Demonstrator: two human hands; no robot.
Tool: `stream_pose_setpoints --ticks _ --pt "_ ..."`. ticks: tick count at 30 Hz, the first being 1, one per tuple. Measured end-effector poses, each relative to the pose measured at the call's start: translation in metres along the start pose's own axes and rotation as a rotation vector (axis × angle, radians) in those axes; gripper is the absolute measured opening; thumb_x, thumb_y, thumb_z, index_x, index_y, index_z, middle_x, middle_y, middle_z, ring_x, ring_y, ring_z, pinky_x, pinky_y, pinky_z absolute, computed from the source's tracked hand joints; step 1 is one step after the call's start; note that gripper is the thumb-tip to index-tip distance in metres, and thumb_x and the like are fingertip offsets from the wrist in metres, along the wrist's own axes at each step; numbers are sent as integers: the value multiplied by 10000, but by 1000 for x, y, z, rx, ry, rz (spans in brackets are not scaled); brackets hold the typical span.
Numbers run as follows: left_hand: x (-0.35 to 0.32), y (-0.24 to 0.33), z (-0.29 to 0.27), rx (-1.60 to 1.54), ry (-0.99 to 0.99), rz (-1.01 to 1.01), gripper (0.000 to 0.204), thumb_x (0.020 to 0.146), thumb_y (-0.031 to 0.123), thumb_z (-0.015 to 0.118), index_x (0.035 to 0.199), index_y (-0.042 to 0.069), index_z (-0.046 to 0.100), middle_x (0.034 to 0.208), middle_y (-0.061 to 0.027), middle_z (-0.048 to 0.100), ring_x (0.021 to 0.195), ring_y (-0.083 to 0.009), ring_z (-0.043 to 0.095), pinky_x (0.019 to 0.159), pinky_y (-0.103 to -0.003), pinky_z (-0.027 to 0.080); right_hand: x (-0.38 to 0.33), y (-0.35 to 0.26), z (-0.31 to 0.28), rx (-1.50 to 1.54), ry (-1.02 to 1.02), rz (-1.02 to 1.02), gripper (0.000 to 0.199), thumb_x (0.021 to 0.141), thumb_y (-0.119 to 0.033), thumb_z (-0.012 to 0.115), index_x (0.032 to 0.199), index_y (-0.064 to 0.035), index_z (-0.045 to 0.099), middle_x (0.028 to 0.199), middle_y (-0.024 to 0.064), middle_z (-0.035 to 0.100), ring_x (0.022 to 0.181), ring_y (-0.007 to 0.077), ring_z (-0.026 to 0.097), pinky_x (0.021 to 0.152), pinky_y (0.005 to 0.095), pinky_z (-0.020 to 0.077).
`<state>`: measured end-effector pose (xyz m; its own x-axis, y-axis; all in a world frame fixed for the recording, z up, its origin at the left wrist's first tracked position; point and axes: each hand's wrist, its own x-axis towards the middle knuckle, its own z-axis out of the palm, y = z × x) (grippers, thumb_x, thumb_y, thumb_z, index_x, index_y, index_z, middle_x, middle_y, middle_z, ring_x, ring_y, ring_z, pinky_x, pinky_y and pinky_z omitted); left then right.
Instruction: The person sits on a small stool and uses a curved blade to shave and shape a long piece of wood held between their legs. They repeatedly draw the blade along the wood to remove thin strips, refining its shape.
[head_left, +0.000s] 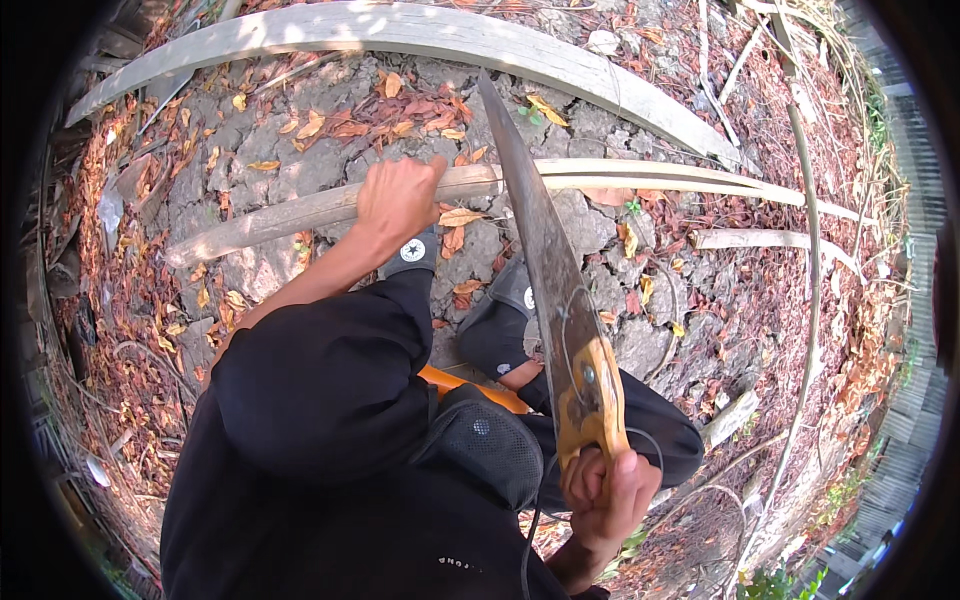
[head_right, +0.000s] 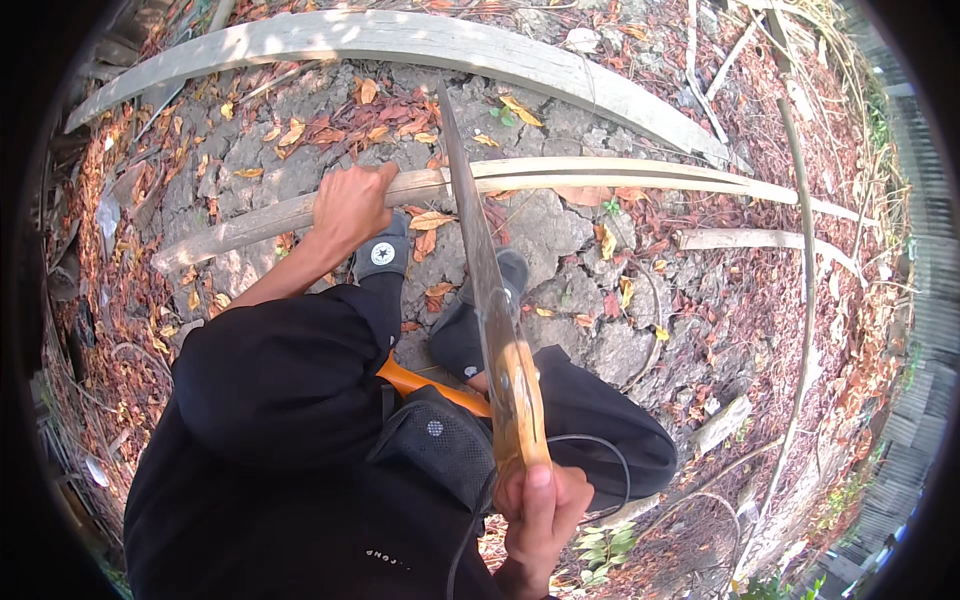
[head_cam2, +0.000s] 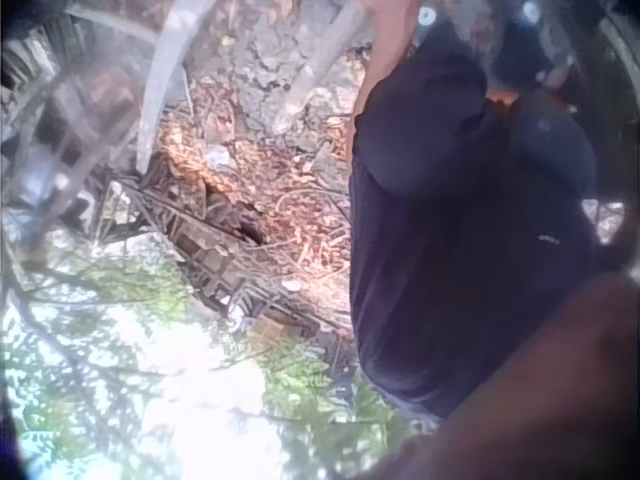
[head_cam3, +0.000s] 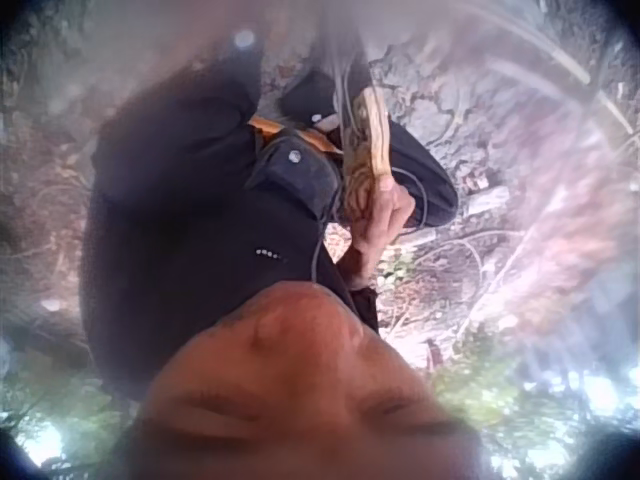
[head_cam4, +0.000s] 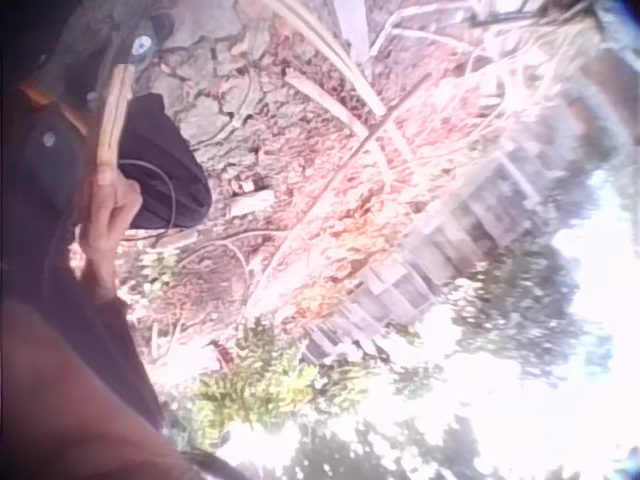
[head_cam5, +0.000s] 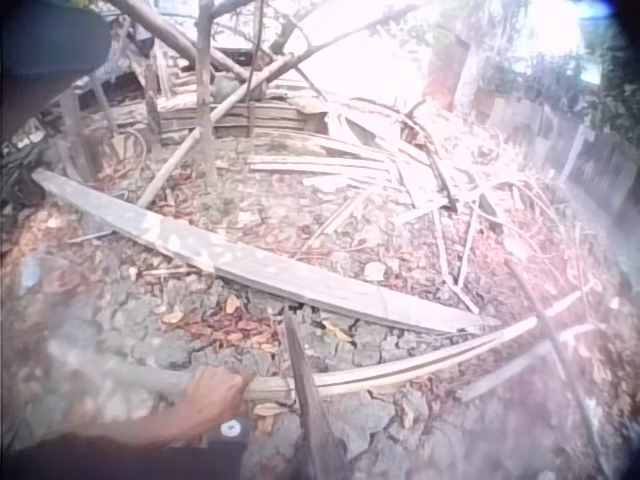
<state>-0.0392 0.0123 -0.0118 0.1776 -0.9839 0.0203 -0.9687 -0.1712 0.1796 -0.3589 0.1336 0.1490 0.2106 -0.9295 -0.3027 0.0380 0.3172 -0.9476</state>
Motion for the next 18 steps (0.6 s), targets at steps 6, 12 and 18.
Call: stream_pose_setpoints --ticks 6,12,18 --pt "-1 -3 5 10 -27 -24 247 655 51 651 898 46 605 702 -179 655 634 -396 653 566 -500 507 -11 7 -3 -114 -68 37 539 1006 -280 502 541 -20 418 455 4 411 394 89 372 416 274 245" --pt "-9 5 9 -1 -28 13 250 667 65 661 911 50 610 720 -180 663 654 -399 659 575 -501 508 23 14 0 -10 -45 46 514 1024 -245 492 566 -27 409 482 -17 389 418 66 325 418 266 226" --pt "-2 -5 8 13 -85 -28 263 694 114 732 925 41 630 696 -196 662 675 -387 680 587 -496 527 -13 9 -13 -172 -107 -30 556 1042 -340 448 573 -49 381 458 8 328 373 93 271 380 262 203"
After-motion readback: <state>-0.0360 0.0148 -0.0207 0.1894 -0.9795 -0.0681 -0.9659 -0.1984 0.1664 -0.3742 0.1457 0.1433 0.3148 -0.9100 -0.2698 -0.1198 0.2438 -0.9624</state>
